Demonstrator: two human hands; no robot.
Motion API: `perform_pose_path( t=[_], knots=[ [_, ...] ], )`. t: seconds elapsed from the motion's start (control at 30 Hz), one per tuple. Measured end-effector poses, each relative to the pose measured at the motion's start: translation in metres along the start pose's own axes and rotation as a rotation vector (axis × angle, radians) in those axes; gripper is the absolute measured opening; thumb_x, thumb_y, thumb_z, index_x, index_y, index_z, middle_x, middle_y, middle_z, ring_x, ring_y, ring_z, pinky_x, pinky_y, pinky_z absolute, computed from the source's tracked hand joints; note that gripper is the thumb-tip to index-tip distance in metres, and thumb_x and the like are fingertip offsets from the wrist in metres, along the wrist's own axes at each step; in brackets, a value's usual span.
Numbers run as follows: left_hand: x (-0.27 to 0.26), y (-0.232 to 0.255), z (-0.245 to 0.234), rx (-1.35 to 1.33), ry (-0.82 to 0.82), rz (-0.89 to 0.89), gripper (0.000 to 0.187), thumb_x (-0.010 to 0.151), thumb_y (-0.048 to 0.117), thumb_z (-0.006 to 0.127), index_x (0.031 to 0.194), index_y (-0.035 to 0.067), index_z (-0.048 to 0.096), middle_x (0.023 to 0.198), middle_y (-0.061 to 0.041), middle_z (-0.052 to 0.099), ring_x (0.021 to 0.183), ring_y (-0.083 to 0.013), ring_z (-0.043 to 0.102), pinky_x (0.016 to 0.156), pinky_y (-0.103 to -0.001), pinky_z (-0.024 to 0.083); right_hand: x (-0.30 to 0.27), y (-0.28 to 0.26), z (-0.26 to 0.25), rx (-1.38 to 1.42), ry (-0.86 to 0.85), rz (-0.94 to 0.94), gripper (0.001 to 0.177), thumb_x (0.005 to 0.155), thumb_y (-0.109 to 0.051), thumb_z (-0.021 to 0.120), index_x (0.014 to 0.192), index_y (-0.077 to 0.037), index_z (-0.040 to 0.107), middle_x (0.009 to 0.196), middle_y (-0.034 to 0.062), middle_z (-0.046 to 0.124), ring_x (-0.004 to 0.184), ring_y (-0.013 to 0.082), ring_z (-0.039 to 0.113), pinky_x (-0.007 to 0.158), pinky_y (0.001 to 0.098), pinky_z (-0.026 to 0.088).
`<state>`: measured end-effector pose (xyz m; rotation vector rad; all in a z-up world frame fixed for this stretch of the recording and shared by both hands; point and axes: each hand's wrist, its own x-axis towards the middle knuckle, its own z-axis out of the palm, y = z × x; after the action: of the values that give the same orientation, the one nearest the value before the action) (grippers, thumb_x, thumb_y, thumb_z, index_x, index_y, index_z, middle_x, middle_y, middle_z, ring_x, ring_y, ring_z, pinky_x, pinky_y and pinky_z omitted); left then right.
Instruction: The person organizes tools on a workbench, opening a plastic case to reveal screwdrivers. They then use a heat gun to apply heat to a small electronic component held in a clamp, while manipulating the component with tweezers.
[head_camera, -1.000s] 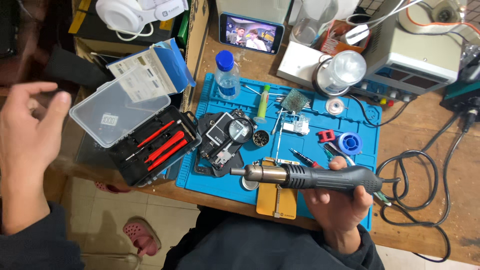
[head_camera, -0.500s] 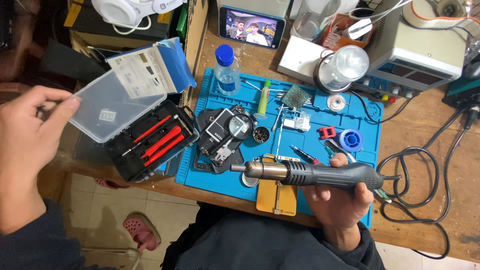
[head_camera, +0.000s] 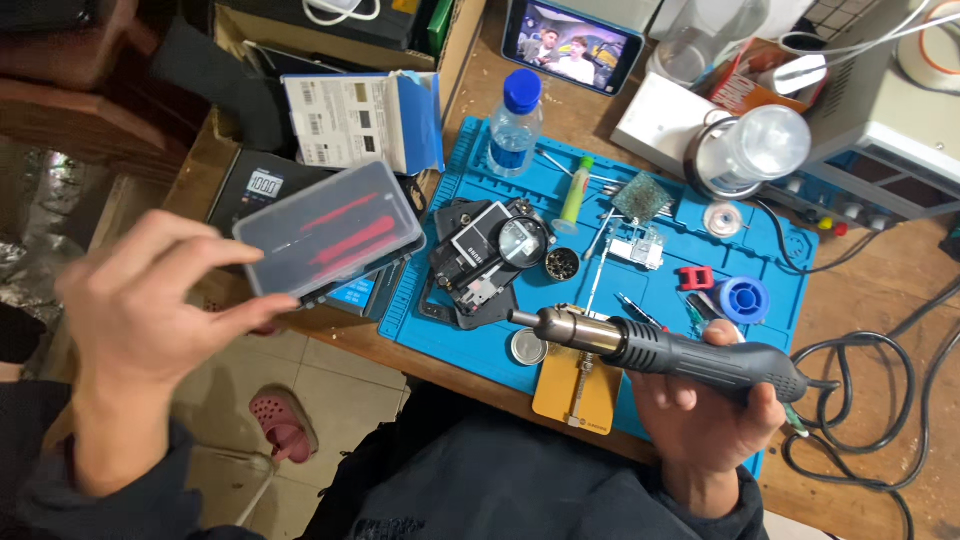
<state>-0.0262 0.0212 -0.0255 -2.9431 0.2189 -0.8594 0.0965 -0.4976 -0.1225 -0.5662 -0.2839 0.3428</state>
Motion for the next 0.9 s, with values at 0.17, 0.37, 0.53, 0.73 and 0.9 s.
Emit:
perform_pose_path(
  t=[0.17,0.37,0.53,0.73,0.9],
  knots=[
    [0.044,0.037,0.005,0.043,-0.019,-0.040,0.065,0.103,0.080,0.087,0.122,0.019,0.092,0.135,0.001,0.087,0.097,-0.0145,0.082,0.062,-0.030,0.053,-0.001,0.000,-0.003,0.026,0.015,-0.001,0.049,0.117,-0.054,0.077,0.148,-0.017,0.070,0.082,0.0008,0.067,0.078,0.0211,0.061,0.093,0.0397,0.046],
    [0.060,0.052,0.017,0.161,-0.241,-0.135,0.077,0.099,0.089,0.076,0.149,0.032,0.087,0.155,0.014,0.085,0.093,-0.0182,0.085,0.050,-0.035,0.053,-0.003,0.000,-0.008,0.055,0.019,-0.020,0.048,0.117,-0.052,0.075,0.146,-0.015,0.066,0.084,0.0029,0.069,0.079,0.0243,0.064,0.092,0.0428,0.048],
    [0.063,0.058,0.012,0.245,-0.320,-0.168,0.100,0.077,0.097,0.082,0.159,0.040,0.080,0.159,0.017,0.083,0.103,-0.0230,0.089,0.056,-0.044,0.062,-0.008,0.001,-0.019,0.098,0.003,-0.014,0.050,0.117,-0.051,0.077,0.149,-0.015,0.065,0.086,0.0057,0.070,0.079,0.0283,0.065,0.093,0.0457,0.050],
    [0.087,0.043,0.001,0.195,-0.618,-0.193,0.109,0.070,0.085,0.082,0.170,0.048,0.056,0.165,0.020,0.071,0.094,-0.0374,0.091,0.068,-0.058,0.073,-0.008,0.004,-0.022,0.092,-0.028,-0.056,0.050,0.116,-0.052,0.078,0.148,-0.015,0.066,0.082,0.0054,0.068,0.074,0.0283,0.063,0.100,0.0548,0.051],
    [0.102,0.032,-0.009,0.240,-0.968,-0.155,0.084,0.087,0.055,0.076,0.165,0.056,0.046,0.192,0.031,0.035,0.073,-0.0162,0.093,0.051,-0.036,0.073,-0.005,0.005,-0.019,0.125,-0.085,-0.105,0.048,0.116,-0.053,0.076,0.145,-0.017,0.061,0.082,0.0060,0.069,0.075,0.0291,0.063,0.084,0.0445,0.051]
  ],
)
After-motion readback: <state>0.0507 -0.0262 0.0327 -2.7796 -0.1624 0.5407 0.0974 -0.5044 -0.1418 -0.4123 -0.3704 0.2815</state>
